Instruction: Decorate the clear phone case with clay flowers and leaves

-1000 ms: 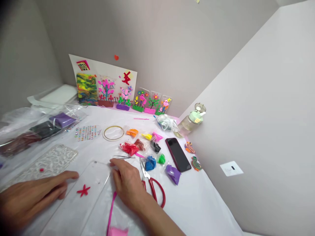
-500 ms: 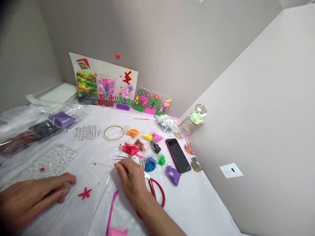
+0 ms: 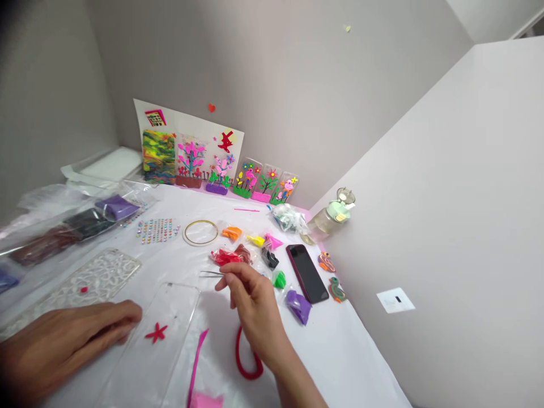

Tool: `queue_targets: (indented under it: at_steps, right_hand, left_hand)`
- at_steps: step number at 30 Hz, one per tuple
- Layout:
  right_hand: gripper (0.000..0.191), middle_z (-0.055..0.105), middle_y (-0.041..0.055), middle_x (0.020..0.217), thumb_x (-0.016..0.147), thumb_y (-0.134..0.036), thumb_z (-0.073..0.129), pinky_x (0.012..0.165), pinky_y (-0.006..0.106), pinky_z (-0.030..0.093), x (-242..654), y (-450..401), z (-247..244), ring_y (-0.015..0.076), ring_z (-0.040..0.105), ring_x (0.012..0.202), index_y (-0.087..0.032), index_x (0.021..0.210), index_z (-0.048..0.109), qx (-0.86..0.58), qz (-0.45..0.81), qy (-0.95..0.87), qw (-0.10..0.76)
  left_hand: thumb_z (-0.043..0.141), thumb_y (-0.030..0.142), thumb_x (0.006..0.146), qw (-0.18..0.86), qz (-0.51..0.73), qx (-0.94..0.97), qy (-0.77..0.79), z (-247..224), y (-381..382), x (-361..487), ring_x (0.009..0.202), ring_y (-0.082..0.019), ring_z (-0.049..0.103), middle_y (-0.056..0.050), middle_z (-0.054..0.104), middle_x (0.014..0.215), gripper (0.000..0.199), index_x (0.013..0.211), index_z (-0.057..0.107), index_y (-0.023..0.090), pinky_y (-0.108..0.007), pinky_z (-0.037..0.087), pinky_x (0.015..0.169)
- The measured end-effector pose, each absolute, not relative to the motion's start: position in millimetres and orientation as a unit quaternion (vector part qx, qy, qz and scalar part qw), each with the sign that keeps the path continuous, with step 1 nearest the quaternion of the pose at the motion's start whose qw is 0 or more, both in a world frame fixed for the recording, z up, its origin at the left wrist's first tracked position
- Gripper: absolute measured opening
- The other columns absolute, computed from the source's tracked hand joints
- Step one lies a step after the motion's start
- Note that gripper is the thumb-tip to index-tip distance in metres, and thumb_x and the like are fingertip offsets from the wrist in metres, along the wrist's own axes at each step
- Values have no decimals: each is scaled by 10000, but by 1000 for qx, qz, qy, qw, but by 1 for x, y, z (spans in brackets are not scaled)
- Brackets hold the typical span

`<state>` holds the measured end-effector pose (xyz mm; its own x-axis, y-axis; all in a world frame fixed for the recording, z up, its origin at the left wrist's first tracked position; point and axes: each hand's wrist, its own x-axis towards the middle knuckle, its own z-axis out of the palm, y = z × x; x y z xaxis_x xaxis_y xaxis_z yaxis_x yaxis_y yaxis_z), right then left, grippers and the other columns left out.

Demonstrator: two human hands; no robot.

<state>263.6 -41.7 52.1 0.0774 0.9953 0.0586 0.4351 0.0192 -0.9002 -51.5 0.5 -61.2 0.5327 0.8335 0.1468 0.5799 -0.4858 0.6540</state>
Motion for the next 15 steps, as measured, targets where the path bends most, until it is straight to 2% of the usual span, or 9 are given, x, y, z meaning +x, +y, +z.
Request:
queue_targets:
  at_steps: [2, 3, 6, 8, 9, 12, 15]
  right_hand:
    - [279, 845, 73, 998, 1099, -373, 596, 647, 294, 571, 274, -36, 68, 177, 698, 702, -216, 1215, 795, -607, 345, -625, 348]
    - [265, 854, 78, 1034, 1096, -348, 599, 697, 310, 590, 281, -28, 73, 194, 735, 767, -220, 1203, 805, -619, 306, -652, 313]
    - [282, 857, 107, 1138, 1056, -214, 629, 884, 382, 633, 305, 10, 69, 245, 792, 970, -209, 1296, 777, -686, 99, -699, 177]
    - [405, 822, 192, 1282, 968, -108, 707, 1039, 486, 599, 320, 40, 55, 321, 758, 1175, -159, 1368, 739, -699, 52, -696, 156]
    - [468, 810, 211, 1313, 925, -60, 728, 1082, 502, 577, 326, 53, 48, 340, 736, 1236, -148, 1385, 728, -698, 43, -699, 150]
    - [489, 833, 212, 1171, 867, 17, 726, 1072, 499, 568, 335, 77, 33, 359, 745, 1185, -119, 1336, 744, -693, 30, -706, 142]
    - [459, 809, 225, 1214, 925, -12, 651, 1101, 533, 539, 332, 69, 39, 373, 731, 1210, -106, 1371, 712, -690, 9, -705, 166]
  left_hand:
    - [499, 552, 1069, 276, 221, 840, 412, -56, 4, -51, 781, -243, 842, 8, 896, 978, 401, 964, 834, 358, -258, 587, 628]
    - [488, 545, 1075, 277, 223, 841, 408, -53, 5, -50, 804, -246, 850, 8, 898, 991, 407, 977, 836, 358, -257, 600, 650]
    - [505, 539, 1073, 282, 244, 835, 405, -46, 6, -47, 861, -251, 864, 7, 901, 1031, 385, 1027, 845, 363, -251, 625, 700]
    - [527, 535, 1069, 282, 252, 833, 403, -43, 5, -46, 899, -253, 868, 3, 902, 1070, 364, 1072, 850, 368, -250, 639, 730]
    - [534, 534, 1068, 280, 257, 831, 405, -42, 6, -45, 912, -255, 870, 0, 902, 1086, 358, 1094, 851, 369, -252, 645, 740]
    - [549, 549, 1065, 277, 274, 824, 411, -39, 7, -44, 919, -258, 870, -4, 902, 1099, 356, 1132, 850, 372, -261, 660, 754]
    - [570, 577, 1061, 276, 300, 813, 415, -29, 7, -41, 895, -247, 860, 1, 896, 1079, 349, 1120, 839, 363, -256, 655, 749]
